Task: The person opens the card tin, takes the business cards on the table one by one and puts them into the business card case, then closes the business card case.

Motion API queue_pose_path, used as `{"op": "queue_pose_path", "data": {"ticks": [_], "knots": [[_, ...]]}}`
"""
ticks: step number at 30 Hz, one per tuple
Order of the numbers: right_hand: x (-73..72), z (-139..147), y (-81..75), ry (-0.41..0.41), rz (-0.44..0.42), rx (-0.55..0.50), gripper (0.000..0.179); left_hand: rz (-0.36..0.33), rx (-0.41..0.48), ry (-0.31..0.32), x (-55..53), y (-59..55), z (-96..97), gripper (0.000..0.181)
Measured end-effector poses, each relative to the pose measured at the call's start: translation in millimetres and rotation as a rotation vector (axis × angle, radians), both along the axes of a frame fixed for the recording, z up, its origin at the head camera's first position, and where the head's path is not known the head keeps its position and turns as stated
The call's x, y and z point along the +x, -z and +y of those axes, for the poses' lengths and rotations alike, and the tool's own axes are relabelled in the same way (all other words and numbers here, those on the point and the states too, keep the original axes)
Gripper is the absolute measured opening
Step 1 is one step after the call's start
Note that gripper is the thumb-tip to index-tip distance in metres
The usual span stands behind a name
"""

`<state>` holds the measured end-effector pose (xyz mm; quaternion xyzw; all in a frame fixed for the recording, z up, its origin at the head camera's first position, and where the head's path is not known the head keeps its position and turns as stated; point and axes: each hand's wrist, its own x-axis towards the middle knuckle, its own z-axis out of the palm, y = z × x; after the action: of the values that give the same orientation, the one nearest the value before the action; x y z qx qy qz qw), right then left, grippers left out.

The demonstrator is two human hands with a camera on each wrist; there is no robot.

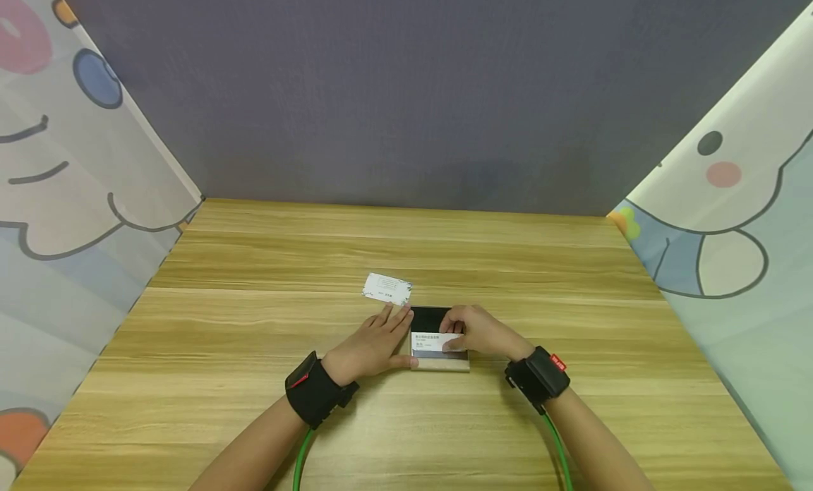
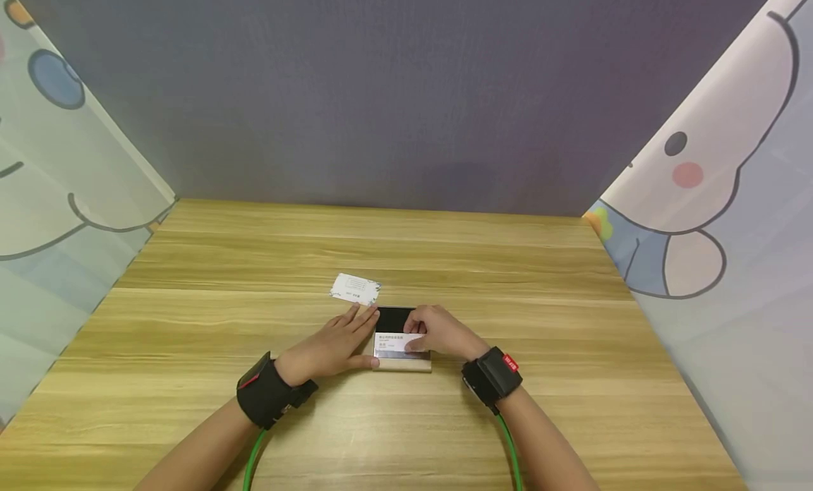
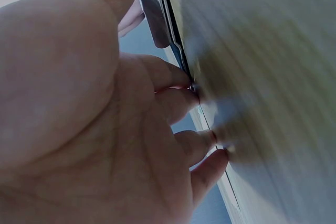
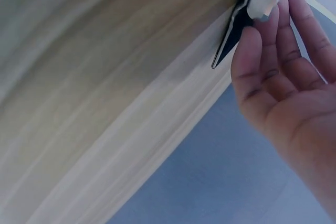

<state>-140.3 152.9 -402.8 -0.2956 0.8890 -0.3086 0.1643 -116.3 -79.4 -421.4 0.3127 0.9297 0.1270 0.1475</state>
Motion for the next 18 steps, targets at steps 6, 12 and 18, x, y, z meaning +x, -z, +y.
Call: {"op": "queue_pose_path", "data": {"ticks": [6, 12, 18], "knots": [[3.1, 1.6, 0.1, -0.038, 0.016, 0.046, 0.031, 0.007, -0.011, -0.001, -0.5, 1.0, 0.0, 0.083], [5.1, -0.3, -0.9, -0.022, 0.021, 0.071, 0.032, -0.004, -0.007, -0.005, -0.5, 0.2, 0.0, 0.083], [5.5, -1.4, -0.6, -0.012, 0.027, 0.087, 0.031, -0.004, -0.014, -0.003, -0.3, -0.3, 0.0, 0.084]]}}
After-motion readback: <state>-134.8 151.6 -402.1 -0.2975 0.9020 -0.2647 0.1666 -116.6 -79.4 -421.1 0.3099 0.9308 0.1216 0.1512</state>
